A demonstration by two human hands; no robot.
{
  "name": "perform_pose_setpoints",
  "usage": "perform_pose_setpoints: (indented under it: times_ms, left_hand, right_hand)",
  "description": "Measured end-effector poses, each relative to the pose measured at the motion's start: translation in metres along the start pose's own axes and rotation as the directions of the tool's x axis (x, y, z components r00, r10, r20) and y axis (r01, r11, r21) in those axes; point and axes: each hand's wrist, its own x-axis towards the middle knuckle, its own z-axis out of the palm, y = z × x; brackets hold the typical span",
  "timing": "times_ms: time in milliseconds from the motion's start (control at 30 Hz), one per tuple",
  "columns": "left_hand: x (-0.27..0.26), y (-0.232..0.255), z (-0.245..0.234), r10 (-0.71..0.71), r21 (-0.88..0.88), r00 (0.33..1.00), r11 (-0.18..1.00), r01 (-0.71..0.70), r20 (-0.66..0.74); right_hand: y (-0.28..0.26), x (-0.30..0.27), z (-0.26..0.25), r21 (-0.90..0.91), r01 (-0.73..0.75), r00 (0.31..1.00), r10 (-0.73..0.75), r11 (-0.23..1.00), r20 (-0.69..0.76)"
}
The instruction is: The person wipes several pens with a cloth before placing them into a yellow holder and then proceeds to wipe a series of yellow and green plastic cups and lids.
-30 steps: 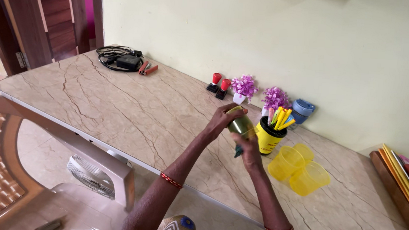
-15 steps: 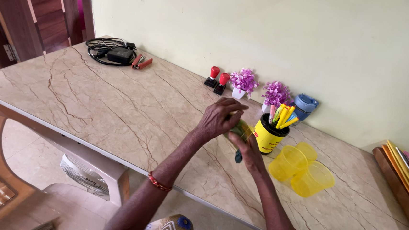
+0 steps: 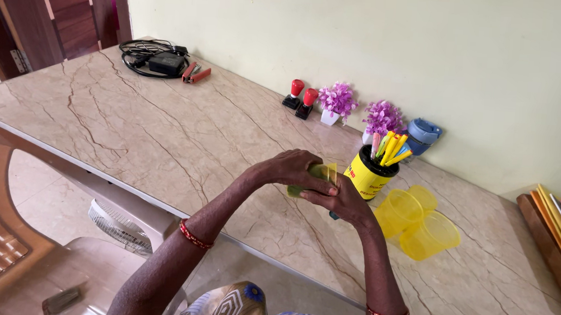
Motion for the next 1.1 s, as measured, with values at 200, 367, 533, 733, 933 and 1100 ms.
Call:
perform_pose_setpoints:
  times_ms: [200,367,533,733,933,1100]
  left_hand:
    - [0.001,-0.009,0.000,0.018,-0.171,0.999,0.985,-0.022,-0.027]
    - [-0.009,-0.004,-0.012,0.106,-0.318,0.994,0.943,-0.103,-0.007]
    - [-0.015,-0.002,-0.015,0.120,-0.329,0.993,0.937,-0.120,-0.022]
    - [-0.033,-0.031,-0.012,-0.188,-0.743,0.937,0.662,-0.101,-0.295]
    - [0.035,-0.051,0.062,-0.424,-0.914,0.831,0.339,-0.224,-0.361]
    - [0.022,-0.055,0.065,-0.236,-0.845,0.827,0.319,-0.429,-0.510]
  right_hand:
    - [-0.002,-0.006,-0.007,0.103,0.032,0.995,-0.022,0.994,-0.097]
    - [-0.005,-0.009,-0.012,0.136,-0.001,0.990,0.020,0.991,-0.138]
    - [-0.004,-0.012,-0.016,0.293,0.175,0.955,-0.089,0.940,-0.284]
    - [-0.005,-0.021,-0.032,0.333,0.426,0.694,-0.067,0.841,-0.717]
    - [-0.050,-0.005,0.050,-0.827,0.065,0.583,-0.693,0.559,-0.423]
    - [-0.051,-0.003,0.037,-0.430,0.206,0.685,-0.444,0.879,-0.578]
